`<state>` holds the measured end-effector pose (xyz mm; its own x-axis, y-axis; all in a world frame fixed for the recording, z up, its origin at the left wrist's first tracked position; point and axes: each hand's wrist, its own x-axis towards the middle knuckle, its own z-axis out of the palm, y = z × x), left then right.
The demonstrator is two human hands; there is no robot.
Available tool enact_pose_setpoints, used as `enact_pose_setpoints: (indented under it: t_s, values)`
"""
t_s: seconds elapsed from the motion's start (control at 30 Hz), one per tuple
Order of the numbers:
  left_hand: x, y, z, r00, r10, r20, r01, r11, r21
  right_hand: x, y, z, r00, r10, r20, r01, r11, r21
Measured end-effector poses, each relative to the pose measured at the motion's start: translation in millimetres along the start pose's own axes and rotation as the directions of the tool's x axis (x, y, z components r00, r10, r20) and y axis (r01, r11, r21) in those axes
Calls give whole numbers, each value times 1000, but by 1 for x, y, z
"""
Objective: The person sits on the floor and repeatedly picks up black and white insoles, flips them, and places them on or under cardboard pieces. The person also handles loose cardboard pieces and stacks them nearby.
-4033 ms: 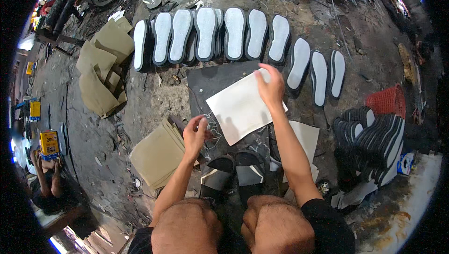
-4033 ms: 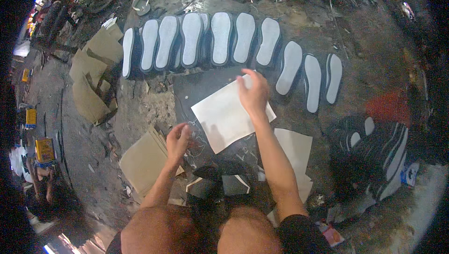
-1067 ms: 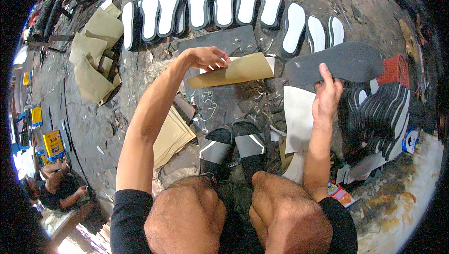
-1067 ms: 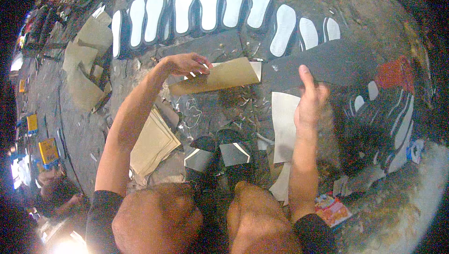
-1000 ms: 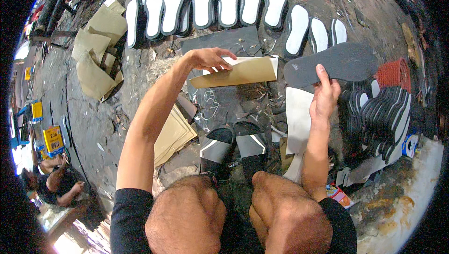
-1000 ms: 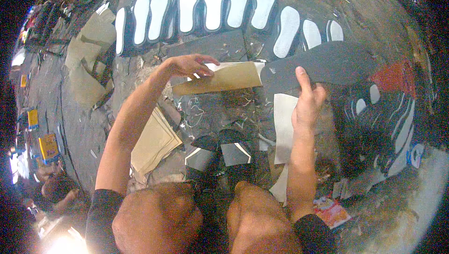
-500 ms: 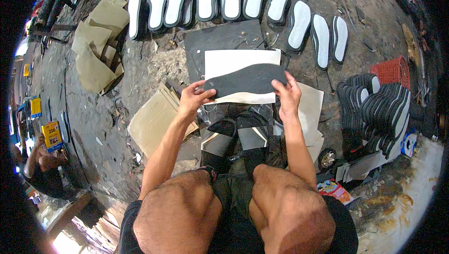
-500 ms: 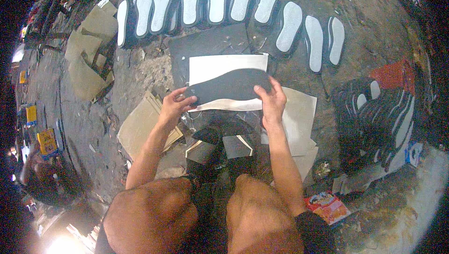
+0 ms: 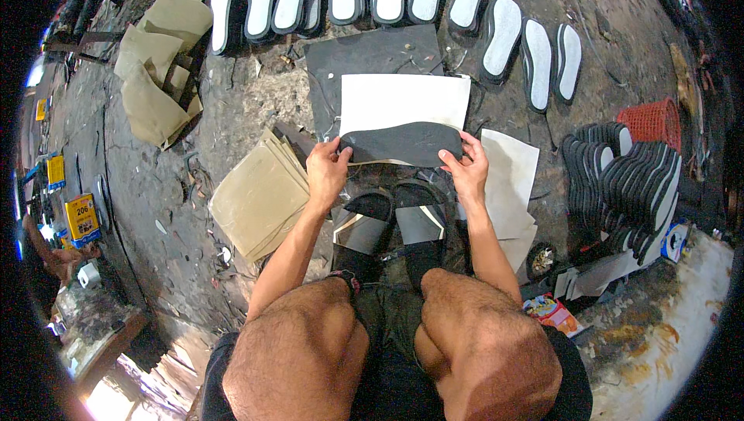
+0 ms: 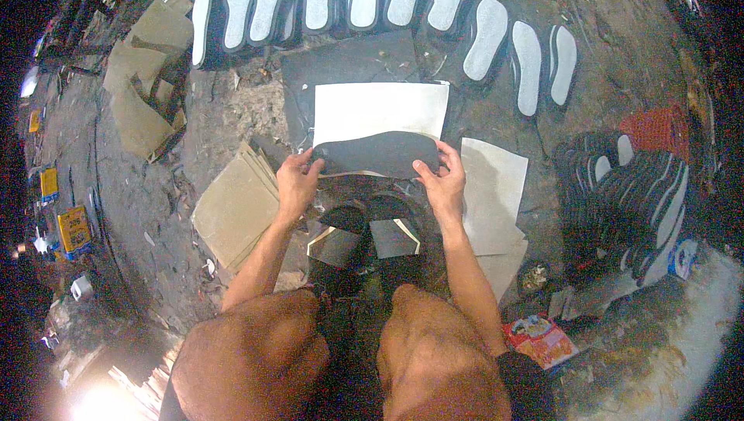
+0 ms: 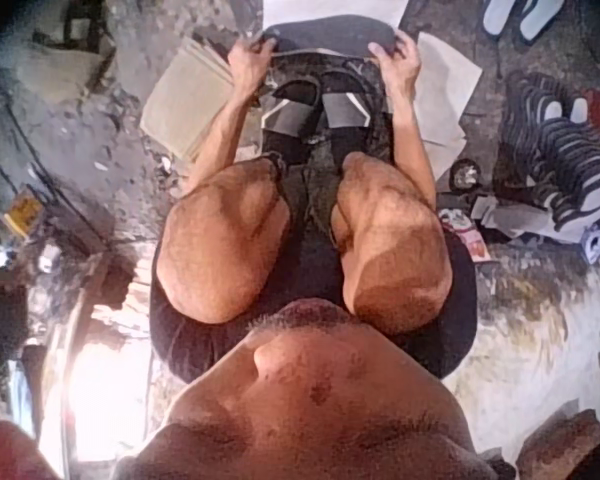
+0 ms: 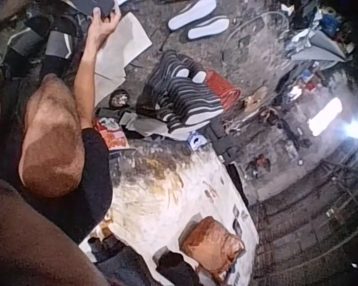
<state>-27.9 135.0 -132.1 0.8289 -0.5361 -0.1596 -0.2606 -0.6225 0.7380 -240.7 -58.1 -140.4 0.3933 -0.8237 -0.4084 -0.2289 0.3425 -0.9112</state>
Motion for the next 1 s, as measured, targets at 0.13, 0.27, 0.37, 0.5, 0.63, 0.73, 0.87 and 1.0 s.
enact_pose_setpoints:
  t_s: [0.13,0.27,0.37,0.5,0.63,0.73,0.87,1.0]
  values:
    - [2,-9,-1,999,26,24,-27,999,46,-2,-4,5,1000,-10,-16,9,999,-36]
    - [2,-4,-1,996,-71,62,69,997,45,3,2,1,1000,-15,-15,13,996,-86]
    - [1,-4,0,995,-79,61,76,996,57,4,7,-1,999,-35,-1,34,993,-116]
    - [2,-4,2,996,-67,53,63,995,71,5,12,-2,994,-107,6,107,983,-147]
    - [4,-8,3,985,-158,64,159,987,-1,5,13,0,995,-101,15,102,989,-108]
    - [5,-3,1,977,-189,99,185,982,49,8,15,-3,994,-111,21,113,983,-146]
    - [4,11,2,986,157,60,-166,962,216,8,12,-3,996,-91,22,94,986,-141]
    - [18,31,17,730,619,290,-668,736,110,9,9,-3,993,-120,20,121,984,-129]
